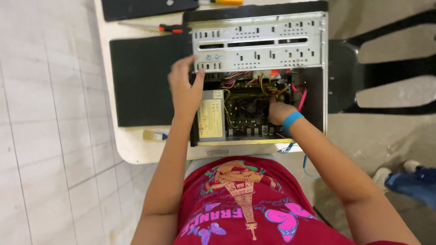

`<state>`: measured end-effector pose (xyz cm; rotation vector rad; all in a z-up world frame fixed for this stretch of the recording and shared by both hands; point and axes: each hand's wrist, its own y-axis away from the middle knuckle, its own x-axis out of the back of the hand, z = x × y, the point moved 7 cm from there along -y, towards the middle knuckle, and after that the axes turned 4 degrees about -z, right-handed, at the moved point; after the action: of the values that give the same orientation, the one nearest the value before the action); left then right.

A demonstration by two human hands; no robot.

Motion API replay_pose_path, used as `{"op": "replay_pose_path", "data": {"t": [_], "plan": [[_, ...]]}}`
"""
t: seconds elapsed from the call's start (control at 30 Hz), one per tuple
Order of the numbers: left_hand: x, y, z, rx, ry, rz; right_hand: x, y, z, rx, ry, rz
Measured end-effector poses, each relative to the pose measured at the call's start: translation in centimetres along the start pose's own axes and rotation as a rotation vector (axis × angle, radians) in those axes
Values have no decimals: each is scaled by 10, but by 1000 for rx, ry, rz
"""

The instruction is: Disassembling, cleaning, and manipulating internal components of a desktop computer tower using tools and an anti-static wrist strap.

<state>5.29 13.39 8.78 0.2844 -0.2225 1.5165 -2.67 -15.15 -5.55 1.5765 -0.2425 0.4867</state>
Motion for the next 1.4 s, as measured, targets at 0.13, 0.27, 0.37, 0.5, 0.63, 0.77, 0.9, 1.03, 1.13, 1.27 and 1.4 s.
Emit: {"op": "replay_pose_path", "data": {"t": [0.13,0.27,0.37,0.5,0.63,0.77,0.9,1.03,1.13,1.27,1.4], "plan": [[9,18,-55,186,-747,199,21,15,-22,134,137,254],[2,18,-64,86,-796,322,57,52,-56,300,-66,480],[2,19,-58,-15,-906,395,48,27,-85,464,235,673],[5,23,-57,-24,-849,420,53,17,-99,484,422,858],[6,26,-59,7,-739,379,40,-8,-100,376,493,816],[5,22,-60,56,-701,339,31,-32,-102,288,439,697],[6,23,-55,59,-683,332,28,-35,-102,304,368,689],[8,25,-52,80,-629,311,32,-33,-103,285,378,693],[9,26,-52,103,-601,299,35,-29,-104,279,360,683],[9,25,-52,120,-568,279,36,-29,-103,274,346,669],[8,24,-55,129,-567,278,39,-28,-106,266,339,672]]}}
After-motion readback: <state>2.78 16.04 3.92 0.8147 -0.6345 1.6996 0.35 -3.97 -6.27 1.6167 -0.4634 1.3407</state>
